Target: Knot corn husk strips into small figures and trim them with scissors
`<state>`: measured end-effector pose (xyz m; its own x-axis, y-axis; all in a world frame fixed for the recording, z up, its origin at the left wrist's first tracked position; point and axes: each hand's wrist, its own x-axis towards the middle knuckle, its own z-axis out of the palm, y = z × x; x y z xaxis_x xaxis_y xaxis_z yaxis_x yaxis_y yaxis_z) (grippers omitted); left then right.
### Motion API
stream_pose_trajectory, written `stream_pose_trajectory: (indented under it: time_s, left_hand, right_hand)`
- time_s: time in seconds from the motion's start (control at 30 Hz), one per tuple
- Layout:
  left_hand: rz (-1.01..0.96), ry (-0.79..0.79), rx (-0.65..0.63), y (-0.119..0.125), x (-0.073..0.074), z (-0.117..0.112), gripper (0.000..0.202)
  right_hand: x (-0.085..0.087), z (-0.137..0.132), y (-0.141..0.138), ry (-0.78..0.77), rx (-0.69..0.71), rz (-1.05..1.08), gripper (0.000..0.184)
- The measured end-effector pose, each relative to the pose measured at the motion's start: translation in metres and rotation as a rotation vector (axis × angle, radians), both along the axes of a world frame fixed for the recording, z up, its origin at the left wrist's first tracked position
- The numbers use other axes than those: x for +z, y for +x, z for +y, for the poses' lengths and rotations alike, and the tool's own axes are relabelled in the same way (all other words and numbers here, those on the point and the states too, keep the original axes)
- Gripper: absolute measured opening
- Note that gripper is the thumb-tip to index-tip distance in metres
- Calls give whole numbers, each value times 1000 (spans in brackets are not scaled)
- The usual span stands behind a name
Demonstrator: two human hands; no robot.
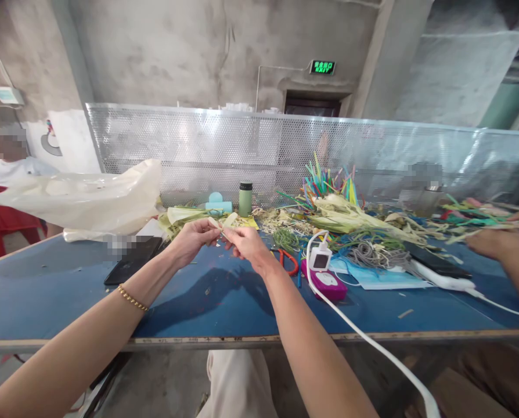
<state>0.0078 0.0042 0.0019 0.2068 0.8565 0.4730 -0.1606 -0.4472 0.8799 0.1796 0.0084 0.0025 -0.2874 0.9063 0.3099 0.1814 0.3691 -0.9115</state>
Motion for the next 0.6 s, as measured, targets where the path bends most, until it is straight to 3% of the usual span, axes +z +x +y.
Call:
stream_pose_trajectory:
  time_s: [0.13, 0.4, 0.6]
  left_hand:
    - [82, 51, 76, 2, 1, -4, 21]
    - [240, 108, 82, 0, 1, -3, 18]
    - [183, 73, 134, 1, -4, 1, 21]
  right_hand:
    - [0, -4, -3, 13, 91, 74, 35]
    - [4, -10, -3, 68, 56, 43, 28]
    - [1, -9, -3, 67, 63, 19, 26]
